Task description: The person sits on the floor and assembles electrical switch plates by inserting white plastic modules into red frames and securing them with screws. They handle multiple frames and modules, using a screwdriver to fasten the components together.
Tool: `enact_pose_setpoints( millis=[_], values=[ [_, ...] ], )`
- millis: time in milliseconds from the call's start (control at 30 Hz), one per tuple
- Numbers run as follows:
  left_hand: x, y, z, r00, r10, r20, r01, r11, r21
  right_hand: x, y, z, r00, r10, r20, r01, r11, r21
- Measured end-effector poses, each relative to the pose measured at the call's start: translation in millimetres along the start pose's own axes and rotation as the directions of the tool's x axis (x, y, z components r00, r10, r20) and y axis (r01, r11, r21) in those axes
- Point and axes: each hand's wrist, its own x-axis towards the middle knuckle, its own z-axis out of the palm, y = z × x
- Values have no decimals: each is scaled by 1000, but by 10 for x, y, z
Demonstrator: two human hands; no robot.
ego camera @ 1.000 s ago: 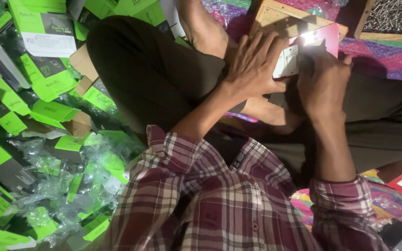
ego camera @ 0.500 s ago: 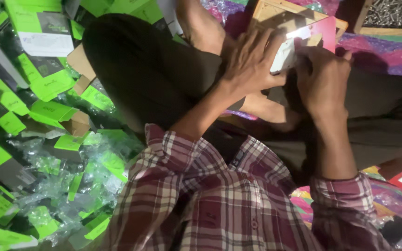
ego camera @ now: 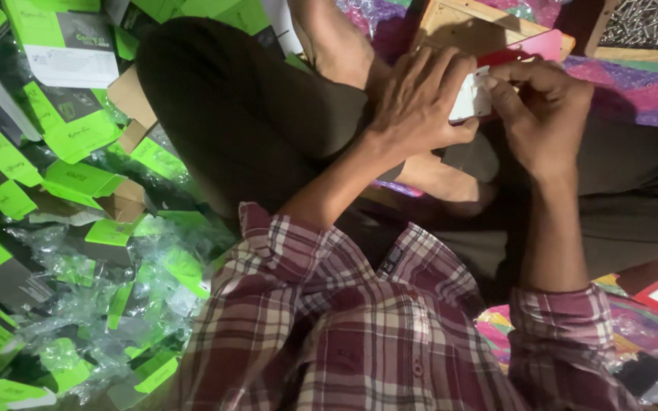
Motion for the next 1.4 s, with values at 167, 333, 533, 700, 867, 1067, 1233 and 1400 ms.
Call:
enact_pose_setpoints(
  millis=[167,333,533,700,867,1067,1233,1400],
  values=[
    [2,2,31,1000,3,19,-3,1000,-3,15,37,-30,975,-220,40,222,929,-295],
    [-9,-10,60,999,-5,32,5,1000,4,59,7,-4,992,-119,33,123,940,-317],
    [-9,-29,50,999,42,2,-42,999,17,222,-187,23,996,-79,36,85,974,-210],
    [-23,-45,-22,996,88,28,-89,995,33,538,-177,-210,970,92,226,-18,951,-309],
    [-21,-54,-79,994,89,59,-92,995,46,720,81,-272,872,356,335,-299,931,-211],
    [-9,-69,-84,989,149,22,-150,987,55,681,168,-250,880,366,302,-308,925,-222],
    [-14,-68,-92,986,162,31,-163,984,65,724,138,-333,831,423,362,-315,893,-321],
    [21,-86,-106,989,145,-6,-145,988,58,738,205,-208,889,340,306,-308,940,-151]
  ],
)
